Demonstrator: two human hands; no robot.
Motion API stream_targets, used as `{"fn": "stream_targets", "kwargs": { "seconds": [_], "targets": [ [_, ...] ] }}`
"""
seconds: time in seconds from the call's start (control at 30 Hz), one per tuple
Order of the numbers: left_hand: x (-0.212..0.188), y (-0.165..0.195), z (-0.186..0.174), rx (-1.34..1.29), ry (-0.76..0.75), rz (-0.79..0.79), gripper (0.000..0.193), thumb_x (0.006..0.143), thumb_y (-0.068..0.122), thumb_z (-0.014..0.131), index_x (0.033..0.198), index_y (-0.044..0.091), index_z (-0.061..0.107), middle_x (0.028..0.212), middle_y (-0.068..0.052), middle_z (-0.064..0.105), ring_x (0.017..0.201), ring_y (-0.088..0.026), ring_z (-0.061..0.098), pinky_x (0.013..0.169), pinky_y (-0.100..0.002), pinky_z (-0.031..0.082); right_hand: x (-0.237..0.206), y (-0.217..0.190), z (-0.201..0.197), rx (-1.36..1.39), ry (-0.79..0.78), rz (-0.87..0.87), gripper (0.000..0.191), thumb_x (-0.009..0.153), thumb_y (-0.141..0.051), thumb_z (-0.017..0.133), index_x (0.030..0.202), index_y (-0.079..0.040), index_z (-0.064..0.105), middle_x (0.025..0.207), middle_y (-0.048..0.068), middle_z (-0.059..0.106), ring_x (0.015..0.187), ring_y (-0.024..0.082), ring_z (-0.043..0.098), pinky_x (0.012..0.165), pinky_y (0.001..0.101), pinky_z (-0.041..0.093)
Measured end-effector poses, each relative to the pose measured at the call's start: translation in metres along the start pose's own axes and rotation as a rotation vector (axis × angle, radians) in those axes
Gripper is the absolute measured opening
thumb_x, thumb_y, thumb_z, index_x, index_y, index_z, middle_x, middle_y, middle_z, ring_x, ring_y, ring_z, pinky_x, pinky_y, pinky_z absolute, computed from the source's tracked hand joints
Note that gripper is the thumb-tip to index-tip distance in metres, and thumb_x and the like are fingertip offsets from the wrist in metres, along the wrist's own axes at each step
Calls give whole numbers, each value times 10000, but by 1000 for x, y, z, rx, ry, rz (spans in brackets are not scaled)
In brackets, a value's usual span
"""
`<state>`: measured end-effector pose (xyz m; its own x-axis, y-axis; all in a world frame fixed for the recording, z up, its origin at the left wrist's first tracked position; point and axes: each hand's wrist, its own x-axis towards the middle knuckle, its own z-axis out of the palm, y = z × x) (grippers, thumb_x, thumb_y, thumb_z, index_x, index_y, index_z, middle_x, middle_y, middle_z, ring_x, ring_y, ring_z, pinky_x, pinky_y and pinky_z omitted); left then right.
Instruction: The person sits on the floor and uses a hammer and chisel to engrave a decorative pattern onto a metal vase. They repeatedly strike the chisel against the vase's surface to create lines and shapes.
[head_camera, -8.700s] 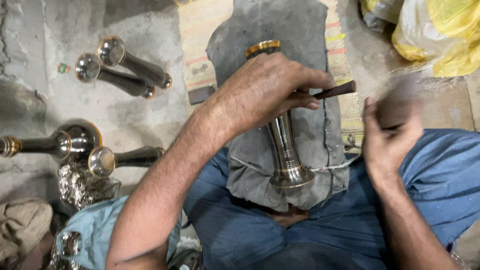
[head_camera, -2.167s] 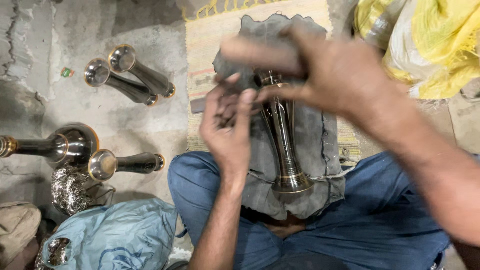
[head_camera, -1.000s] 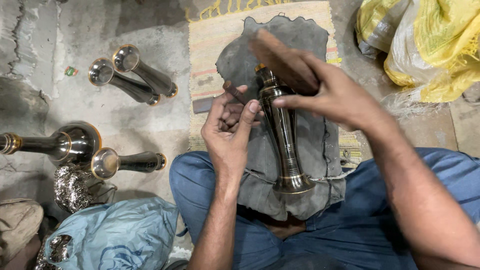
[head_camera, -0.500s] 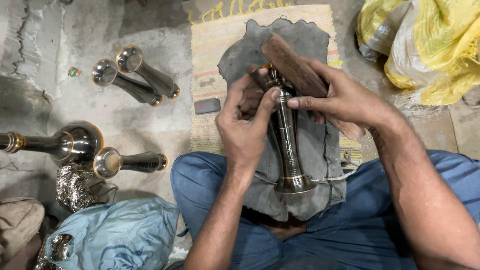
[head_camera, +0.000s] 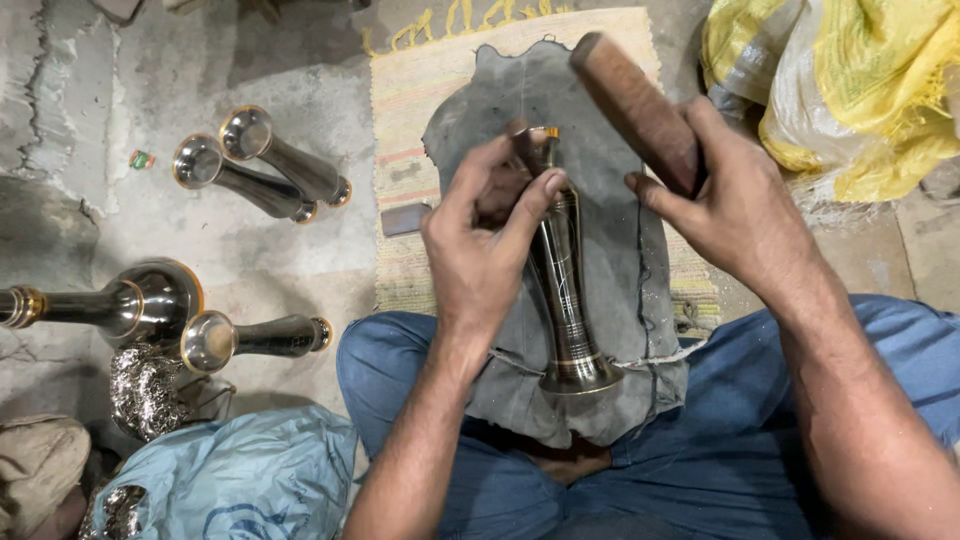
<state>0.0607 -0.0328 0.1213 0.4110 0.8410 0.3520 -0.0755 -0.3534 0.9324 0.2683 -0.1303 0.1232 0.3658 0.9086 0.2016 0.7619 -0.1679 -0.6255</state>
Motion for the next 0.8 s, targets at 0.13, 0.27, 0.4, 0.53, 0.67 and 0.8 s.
{"fn": "stream_targets", "kwargs": {
  "seconds": [0.13,0.27,0.4,0.53,0.67,0.8],
  "targets": [
    [-15,-4,3,-62,81,-21,355,1018,111,767,1343,28,650,948,-27,757,881,-59,714,769,-218,581,-3,-1,2,-50,23,-175,441,906,-150,819,1257,-11,591,1063,169,664,980,320,690,814,475,561],
    [-28,-8,7,-46,210,-66,343,966,119,762,1276,34,644,929,-19,753,813,-54,701,715,-210,582,4,-12,-3,-58,-50,-184,369,914,-144,799,1224,-69,615,1028,112,674,948,261,709,830,414,603],
    [-36,-20,12,-283,280,-100,277,988,119,747,1209,26,609,934,-21,732,838,-68,725,748,-234,641,14,-40,-21,-324,14,-442,400,914,-126,767,1268,-34,605,993,141,650,920,277,674,796,425,570],
    [-42,-30,13,60,308,21,222,1006,84,796,1137,11,631,848,-41,732,770,-68,683,685,-208,552,31,-76,-41,-761,102,-616,330,903,-228,779,1173,-83,658,868,65,666,851,226,681,758,418,541],
    [-42,-33,14,-15,329,24,317,968,76,789,1210,-5,603,821,-14,682,746,-38,641,676,-184,540,41,-103,-53,-973,149,-728,165,929,-271,777,999,-145,698,827,17,678,848,179,683,685,363,520],
    [-39,-31,16,12,337,-9,277,962,55,804,1170,-1,629,753,3,656,685,-26,596,609,-181,486,42,-116,-61,-1026,193,-811,101,1019,-235,748,1028,-142,707,820,11,654,759,135,658,686,299,508]
  ]
}}
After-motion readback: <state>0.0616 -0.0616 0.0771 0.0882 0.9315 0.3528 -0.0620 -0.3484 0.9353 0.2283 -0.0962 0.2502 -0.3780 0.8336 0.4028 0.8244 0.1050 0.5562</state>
